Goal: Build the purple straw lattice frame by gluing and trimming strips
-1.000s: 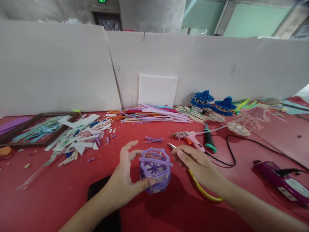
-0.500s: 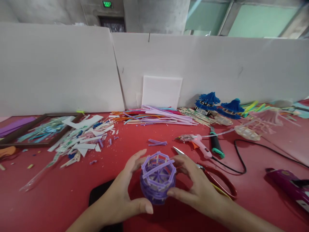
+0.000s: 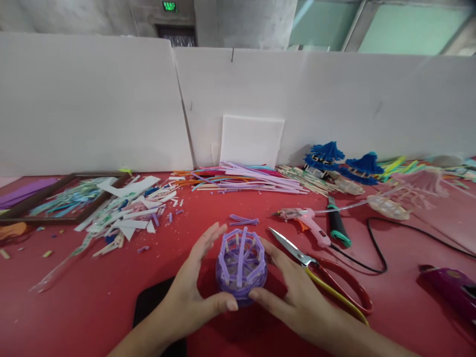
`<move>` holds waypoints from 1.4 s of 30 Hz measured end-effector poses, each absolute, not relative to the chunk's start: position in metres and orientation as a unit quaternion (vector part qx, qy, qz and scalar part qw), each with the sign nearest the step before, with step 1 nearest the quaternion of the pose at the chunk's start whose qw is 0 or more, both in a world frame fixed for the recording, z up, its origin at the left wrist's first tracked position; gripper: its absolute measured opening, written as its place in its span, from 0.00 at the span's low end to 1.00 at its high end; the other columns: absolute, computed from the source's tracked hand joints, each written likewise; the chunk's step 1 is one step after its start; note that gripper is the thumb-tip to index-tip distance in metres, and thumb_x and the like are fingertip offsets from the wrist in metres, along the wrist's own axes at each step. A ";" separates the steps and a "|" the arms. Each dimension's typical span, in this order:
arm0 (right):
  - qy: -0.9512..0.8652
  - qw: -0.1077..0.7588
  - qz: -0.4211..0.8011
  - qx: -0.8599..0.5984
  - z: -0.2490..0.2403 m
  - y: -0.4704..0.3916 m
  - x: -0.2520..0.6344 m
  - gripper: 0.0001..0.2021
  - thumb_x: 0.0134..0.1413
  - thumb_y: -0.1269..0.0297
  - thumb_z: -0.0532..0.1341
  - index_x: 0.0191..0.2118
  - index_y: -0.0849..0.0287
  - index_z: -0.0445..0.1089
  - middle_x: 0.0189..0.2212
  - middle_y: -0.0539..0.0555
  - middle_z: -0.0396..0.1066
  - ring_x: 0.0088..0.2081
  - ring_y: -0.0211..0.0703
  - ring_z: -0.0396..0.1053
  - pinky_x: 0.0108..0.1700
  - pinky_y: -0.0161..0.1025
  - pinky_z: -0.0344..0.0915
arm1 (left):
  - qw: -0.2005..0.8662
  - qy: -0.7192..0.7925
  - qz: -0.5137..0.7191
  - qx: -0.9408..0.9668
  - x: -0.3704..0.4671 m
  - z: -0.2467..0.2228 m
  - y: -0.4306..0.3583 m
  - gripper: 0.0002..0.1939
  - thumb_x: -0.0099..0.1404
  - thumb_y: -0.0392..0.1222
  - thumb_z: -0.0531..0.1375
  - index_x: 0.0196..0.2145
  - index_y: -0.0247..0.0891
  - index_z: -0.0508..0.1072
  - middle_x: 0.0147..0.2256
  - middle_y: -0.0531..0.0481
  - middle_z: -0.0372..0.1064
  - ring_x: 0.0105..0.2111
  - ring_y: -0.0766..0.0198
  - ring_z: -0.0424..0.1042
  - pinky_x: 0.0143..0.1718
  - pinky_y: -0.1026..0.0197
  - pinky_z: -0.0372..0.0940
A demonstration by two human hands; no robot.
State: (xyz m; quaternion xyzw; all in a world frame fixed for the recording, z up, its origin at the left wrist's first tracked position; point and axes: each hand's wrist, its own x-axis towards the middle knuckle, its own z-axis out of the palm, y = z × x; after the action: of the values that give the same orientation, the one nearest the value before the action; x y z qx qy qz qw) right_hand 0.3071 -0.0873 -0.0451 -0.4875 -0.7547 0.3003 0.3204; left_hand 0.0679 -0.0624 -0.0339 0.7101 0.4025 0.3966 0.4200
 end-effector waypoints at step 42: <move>-0.841 0.295 0.270 -0.366 -0.018 -0.081 0.322 0.21 0.62 0.60 0.57 0.59 0.58 0.62 0.54 0.63 0.70 0.56 0.51 0.68 0.57 0.48 0.67 | 0.397 0.408 0.460 0.681 0.063 -0.060 -0.074 0.50 0.37 0.64 0.74 0.58 0.53 0.65 0.54 0.43 0.70 0.54 0.41 0.70 0.56 0.43 0.67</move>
State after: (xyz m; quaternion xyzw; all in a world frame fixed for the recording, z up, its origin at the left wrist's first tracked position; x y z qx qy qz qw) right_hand 0.3215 -0.0814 -0.0181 -0.3655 -0.8407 0.2699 0.2946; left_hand 0.0634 -0.0735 -0.0601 0.6813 0.4084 0.4596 0.3973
